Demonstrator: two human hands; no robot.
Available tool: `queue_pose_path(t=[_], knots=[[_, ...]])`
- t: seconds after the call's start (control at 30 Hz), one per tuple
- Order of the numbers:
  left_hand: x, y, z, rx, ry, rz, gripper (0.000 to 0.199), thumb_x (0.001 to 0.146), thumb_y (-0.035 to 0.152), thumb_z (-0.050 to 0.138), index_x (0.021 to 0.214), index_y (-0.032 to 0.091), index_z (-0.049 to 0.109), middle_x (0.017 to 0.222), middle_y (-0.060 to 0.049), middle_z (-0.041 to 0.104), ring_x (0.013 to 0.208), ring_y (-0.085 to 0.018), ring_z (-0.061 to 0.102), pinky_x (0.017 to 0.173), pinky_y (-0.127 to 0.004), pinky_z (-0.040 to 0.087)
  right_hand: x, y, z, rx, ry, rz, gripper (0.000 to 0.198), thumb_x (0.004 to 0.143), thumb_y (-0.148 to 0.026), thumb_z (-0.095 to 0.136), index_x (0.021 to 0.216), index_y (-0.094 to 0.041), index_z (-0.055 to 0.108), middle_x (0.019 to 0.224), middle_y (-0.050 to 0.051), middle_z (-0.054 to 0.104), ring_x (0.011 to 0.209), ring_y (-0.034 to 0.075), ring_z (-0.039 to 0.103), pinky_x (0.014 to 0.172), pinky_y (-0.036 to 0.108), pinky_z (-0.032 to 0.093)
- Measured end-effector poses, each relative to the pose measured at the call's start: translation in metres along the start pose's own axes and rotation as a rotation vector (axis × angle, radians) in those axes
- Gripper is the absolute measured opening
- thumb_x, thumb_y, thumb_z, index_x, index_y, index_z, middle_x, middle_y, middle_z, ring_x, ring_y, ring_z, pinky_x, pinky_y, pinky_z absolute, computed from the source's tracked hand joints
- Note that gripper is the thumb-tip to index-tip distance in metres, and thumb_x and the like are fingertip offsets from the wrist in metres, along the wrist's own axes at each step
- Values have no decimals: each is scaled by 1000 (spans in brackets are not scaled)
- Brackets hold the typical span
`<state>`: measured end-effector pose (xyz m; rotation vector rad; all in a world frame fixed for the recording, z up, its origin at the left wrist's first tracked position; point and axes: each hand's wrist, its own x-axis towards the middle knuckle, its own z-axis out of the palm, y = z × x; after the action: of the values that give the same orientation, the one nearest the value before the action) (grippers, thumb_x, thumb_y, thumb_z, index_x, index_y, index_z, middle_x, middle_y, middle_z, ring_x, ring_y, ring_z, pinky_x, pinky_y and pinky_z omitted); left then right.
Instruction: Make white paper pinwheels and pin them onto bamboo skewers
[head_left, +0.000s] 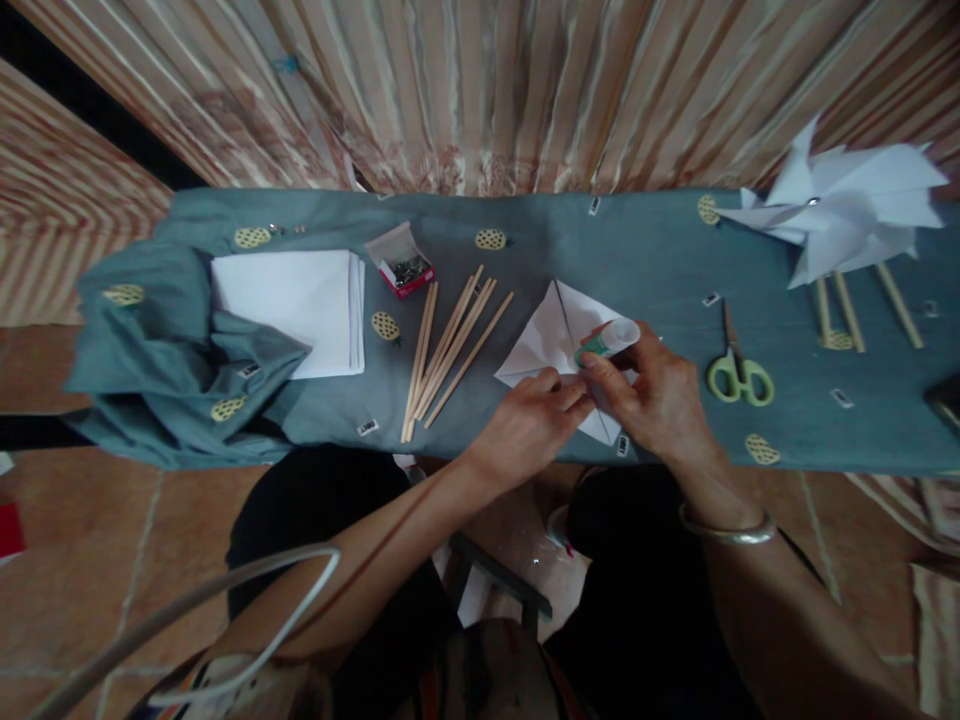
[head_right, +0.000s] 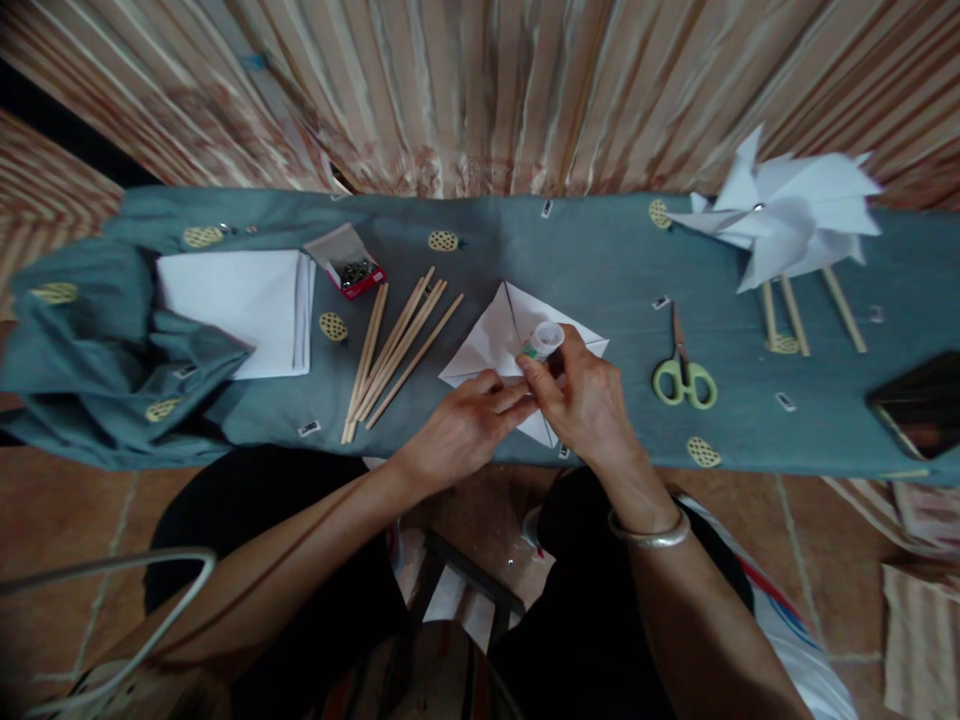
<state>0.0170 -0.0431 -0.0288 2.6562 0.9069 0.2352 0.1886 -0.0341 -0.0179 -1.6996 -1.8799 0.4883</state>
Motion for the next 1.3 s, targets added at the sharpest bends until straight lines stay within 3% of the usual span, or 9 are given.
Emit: queue_pose_path(t=[0.7,0.83,1.0,1.1,1.2,1.3], knots=[[0,1,0,41,1,-3,28,100,17,40,120,16,61,129,-9,61,104,-22,54,90,-34,48,5,7,2,22,81,13,31,89,-48,59,102,-21,65,75,4,70,67,22,67,62,34,48],[1,1,-1,81,-2,9,26,99,17,43,118,15,61,127,-9,61,103,-22,55,89,-34,48,10,8,9,307,138,67,32,85,-51,66,99,-22,66,85,5,72,74,20,67,69,35,53],[0,-1,0,95,15,25,24,97,14,45,116,15,61,130,-10,61,104,-23,56,92,-37,48,22,22,7,803,280,208,27,79,-50,75,89,-25,68,82,1,71,66,14,63,66,30,56],[-1,-3,4,-35,57,12,27,95,9,45,118,13,59,135,-11,59,111,-24,56,97,-39,48,25,32,1,1009,269,328,23,77,-45,79,83,-25,70,81,-1,71,61,10,61,60,25,56],[-3,-5,10,-356,190,-77,38,91,8,48,128,13,53,137,-13,58,116,-24,56,99,-39,48,23,37,-5,1135,235,414,21,77,-42,80,84,-24,71,82,-1,72,59,9,61,56,22,56],[-3,-8,14,-743,297,-261,60,79,8,56,137,17,44,134,-12,59,101,-19,62,81,-32,53,20,33,-8,1224,182,434,19,78,-40,79,84,-24,72,85,-1,75,61,9,63,59,22,58]])
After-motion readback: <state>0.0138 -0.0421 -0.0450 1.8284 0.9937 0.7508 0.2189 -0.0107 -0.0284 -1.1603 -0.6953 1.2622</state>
